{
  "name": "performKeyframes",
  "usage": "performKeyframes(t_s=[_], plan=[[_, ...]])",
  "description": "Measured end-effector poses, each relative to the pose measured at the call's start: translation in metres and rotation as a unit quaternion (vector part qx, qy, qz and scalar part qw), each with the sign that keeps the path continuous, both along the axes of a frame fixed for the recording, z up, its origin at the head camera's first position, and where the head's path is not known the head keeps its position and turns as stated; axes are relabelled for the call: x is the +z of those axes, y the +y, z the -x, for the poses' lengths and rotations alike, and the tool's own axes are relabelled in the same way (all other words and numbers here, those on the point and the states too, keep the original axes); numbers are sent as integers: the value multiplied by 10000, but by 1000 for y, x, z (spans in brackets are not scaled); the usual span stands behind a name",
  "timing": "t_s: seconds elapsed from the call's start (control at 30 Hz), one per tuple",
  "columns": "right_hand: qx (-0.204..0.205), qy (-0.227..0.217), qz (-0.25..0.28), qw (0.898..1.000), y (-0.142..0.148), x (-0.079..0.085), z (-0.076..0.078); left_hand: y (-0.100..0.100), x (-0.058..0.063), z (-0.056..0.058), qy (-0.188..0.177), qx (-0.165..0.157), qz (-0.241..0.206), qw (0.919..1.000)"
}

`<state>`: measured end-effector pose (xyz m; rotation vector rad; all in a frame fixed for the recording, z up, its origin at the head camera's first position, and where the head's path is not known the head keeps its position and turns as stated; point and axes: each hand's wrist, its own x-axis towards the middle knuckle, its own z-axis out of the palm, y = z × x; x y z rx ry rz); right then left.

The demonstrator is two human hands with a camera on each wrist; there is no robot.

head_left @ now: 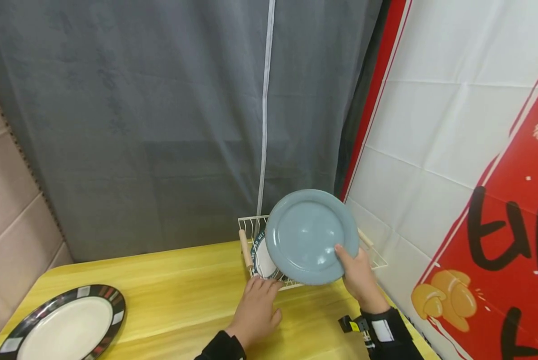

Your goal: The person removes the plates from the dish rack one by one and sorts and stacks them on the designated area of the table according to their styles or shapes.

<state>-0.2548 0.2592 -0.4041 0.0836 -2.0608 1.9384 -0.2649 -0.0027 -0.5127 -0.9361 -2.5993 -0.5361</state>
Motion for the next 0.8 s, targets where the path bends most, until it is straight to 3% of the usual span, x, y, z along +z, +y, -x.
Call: performKeyframes(t_s=[0.07,0.1,0.13,0.17,0.23,0.37,0.43,0.5,0.53,0.67,0.8], plan=[[112,-35,159,9998,-5,-7,-1,-1,0,0,-422,-33,-782,9960],[183,-66,215,9996,-7,-11,-2,-2,0,0,-692,-31,-1276,9894],[273,-112,276,9992,-9,-13,-2,-4,0,0,-920,14,-1779,9797],[359,-160,307,9988,-11,-16,-3,-6,2,0,-1200,70,-2327,9651],[493,-269,428,9975,-14,-20,-4,-10,5,3,-1698,231,-3384,9253],[587,-410,671,9952,-20,-27,-6,-23,13,12,-2490,414,-4965,8305],[663,-474,737,9939,-24,-31,-7,-31,19,16,-2720,380,-5315,8013],[737,-527,786,9928,-28,-35,-8,-37,26,19,-2830,286,-5420,7908],[809,-523,796,9922,-30,-37,-8,-39,30,20,-2856,230,-5411,7907],[1131,-566,802,9887,-37,-43,-9,-42,40,18,-2865,-67,-5265,8004],[1523,-605,769,9835,-40,-49,-9,-45,38,15,-2975,-173,-5128,8051]])
